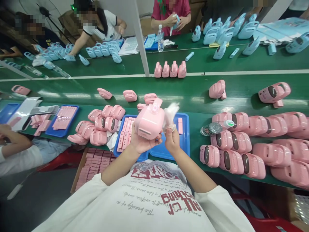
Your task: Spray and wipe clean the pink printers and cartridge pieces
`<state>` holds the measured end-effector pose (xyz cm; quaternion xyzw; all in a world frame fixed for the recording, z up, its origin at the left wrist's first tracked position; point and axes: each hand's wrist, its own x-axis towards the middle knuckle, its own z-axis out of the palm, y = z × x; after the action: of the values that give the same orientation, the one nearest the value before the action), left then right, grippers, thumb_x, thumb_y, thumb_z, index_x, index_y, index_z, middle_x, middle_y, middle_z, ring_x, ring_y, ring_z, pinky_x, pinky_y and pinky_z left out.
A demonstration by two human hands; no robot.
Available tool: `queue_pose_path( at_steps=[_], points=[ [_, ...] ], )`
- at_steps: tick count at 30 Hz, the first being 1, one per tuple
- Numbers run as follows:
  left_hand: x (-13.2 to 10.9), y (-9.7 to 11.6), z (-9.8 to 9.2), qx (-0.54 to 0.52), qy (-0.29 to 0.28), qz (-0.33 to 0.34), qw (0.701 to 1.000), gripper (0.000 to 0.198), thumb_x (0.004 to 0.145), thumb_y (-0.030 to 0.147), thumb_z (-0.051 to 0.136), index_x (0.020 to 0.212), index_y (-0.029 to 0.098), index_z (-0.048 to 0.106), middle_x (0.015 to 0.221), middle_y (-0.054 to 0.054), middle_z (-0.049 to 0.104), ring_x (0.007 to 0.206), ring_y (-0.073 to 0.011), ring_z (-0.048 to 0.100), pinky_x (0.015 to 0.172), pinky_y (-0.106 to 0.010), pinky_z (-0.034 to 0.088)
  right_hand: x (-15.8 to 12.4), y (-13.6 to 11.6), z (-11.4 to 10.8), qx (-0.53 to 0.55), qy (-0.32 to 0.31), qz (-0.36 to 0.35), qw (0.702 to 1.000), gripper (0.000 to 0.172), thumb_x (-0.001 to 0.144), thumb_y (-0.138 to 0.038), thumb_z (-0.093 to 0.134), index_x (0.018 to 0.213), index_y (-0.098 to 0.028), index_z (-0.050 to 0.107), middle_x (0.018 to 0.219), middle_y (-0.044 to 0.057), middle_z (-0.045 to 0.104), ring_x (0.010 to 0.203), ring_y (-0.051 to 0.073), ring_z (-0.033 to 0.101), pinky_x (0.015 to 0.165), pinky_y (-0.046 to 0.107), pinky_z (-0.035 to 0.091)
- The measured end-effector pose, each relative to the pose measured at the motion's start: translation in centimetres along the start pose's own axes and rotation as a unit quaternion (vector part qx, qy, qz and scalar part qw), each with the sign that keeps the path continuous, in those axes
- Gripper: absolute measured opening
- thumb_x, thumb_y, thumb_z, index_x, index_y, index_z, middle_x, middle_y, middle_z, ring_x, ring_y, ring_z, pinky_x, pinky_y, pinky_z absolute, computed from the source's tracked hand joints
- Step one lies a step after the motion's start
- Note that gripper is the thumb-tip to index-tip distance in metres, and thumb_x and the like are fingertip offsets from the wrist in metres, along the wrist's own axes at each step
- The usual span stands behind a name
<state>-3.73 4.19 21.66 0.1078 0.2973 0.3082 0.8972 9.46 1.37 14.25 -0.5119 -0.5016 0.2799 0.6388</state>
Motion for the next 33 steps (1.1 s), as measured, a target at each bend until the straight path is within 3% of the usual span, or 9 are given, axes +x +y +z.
queue_pose_path(
  at_steps=[4, 7, 12, 17, 20, 23, 26, 30, 33],
  points=[
    [-0.2, -0.1, -0.4, -0.002, -0.02, 0.0, 1.0, 0.068, 0.056, 0.07, 0.06, 0.102, 0.02, 0.063, 0.095, -0.009, 0.068, 0.082, -0.0246, 0.058, 0.072, -0.036, 0.042, -0.5, -2.5, 0.8, 0.06, -0.029, 0.042, 0.997, 0.051, 0.094, -0.06, 0.027, 0.092, -0.026, 0.064, 0.088, 0.006, 0.069, 0.075, 0.019, 0.067, 0.06, 0.033, 0.055],
    [0.0, 0.1, -0.6, 0.019, -0.008, -0.009, 1.0, 0.066, 0.056, 0.066, 0.06, 0.105, 0.022, 0.062, 0.099, -0.008, 0.068, 0.086, -0.0264, 0.059, 0.07, -0.035, 0.042, 0.7, -4.3, 0.5, 0.122, -0.043, 0.09, 0.987, 0.052, 0.09, -0.066, 0.031, 0.101, -0.027, 0.063, 0.104, 0.007, 0.07, 0.088, 0.02, 0.068, 0.064, 0.032, 0.057],
    [0.5, -0.7, -0.7, 0.043, 0.02, -0.031, 0.998, 0.061, 0.055, 0.062, 0.061, 0.102, 0.022, 0.061, 0.095, -0.007, 0.069, 0.093, -0.029, 0.06, 0.072, -0.035, 0.044, 2.9, -5.8, 0.4, 0.161, -0.022, 0.151, 0.975, 0.065, 0.084, -0.074, 0.037, 0.107, -0.021, 0.066, 0.101, 0.009, 0.072, 0.099, 0.024, 0.068, 0.079, 0.036, 0.058],
    [0.8, -0.7, -1.1, 0.13, 0.045, 0.122, 0.983, 0.061, 0.056, 0.06, 0.064, 0.103, 0.021, 0.058, 0.1, -0.007, 0.067, 0.1, -0.0293, 0.06, 0.081, -0.038, 0.047, 1.6, -4.2, 1.1, 0.166, 0.078, 0.179, 0.967, 0.053, 0.088, -0.066, 0.041, 0.1, -0.021, 0.068, 0.098, 0.008, 0.073, 0.095, 0.024, 0.069, 0.078, 0.038, 0.058],
    [0.4, 0.5, -1.3, 0.303, 0.048, 0.272, 0.912, 0.071, 0.054, 0.051, 0.075, 0.114, 0.022, 0.051, 0.11, -0.007, 0.063, 0.104, -0.028, 0.06, 0.086, -0.038, 0.048, 1.6, -2.5, 0.7, 0.161, 0.103, 0.213, 0.958, 0.048, 0.092, -0.06, 0.04, 0.098, -0.021, 0.067, 0.092, 0.006, 0.073, 0.089, 0.022, 0.07, 0.073, 0.036, 0.059],
    [-0.2, 1.6, -1.4, 0.496, 0.076, 0.406, 0.764, 0.081, 0.052, 0.038, 0.084, 0.122, 0.023, 0.046, 0.124, -0.009, 0.057, 0.116, -0.0283, 0.055, 0.098, -0.039, 0.044, 3.0, -1.6, -0.2, 0.19, 0.166, 0.192, 0.948, 0.046, 0.09, -0.06, 0.044, 0.097, -0.02, 0.067, 0.094, 0.004, 0.072, 0.097, 0.019, 0.068, 0.082, 0.033, 0.057],
    [-0.2, 1.5, -1.6, 0.616, 0.086, 0.44, 0.647, 0.081, 0.058, 0.038, 0.083, 0.127, 0.021, 0.044, 0.127, -0.012, 0.056, 0.12, -0.0304, 0.054, 0.105, -0.043, 0.039, 4.4, -2.3, -1.2, 0.163, 0.171, 0.143, 0.961, 0.044, 0.09, -0.058, 0.048, 0.097, -0.02, 0.069, 0.091, 0.004, 0.072, 0.099, 0.02, 0.067, 0.087, 0.034, 0.055],
    [0.6, 0.8, -2.1, 0.656, 0.077, 0.43, 0.615, 0.091, 0.06, 0.037, 0.081, 0.137, 0.022, 0.035, 0.135, -0.015, 0.052, 0.127, -0.0332, 0.051, 0.108, -0.047, 0.037, 4.7, -4.1, -1.7, -0.033, 0.048, -0.017, 0.998, 0.042, 0.095, -0.052, 0.042, 0.107, -0.023, 0.071, 0.105, 0.007, 0.072, 0.107, 0.024, 0.065, 0.099, 0.042, 0.049],
    [1.2, 0.7, -2.3, 0.651, 0.079, 0.431, 0.62, 0.09, 0.062, 0.036, 0.08, 0.139, 0.022, 0.035, 0.138, -0.016, 0.051, 0.13, -0.0345, 0.047, 0.111, -0.05, 0.034, 4.2, -4.4, -1.5, -0.132, -0.046, -0.205, 0.969, 0.042, 0.097, -0.049, 0.036, 0.109, -0.028, 0.07, 0.112, 0.006, 0.072, 0.116, 0.025, 0.062, 0.106, 0.047, 0.043]
  ],
)
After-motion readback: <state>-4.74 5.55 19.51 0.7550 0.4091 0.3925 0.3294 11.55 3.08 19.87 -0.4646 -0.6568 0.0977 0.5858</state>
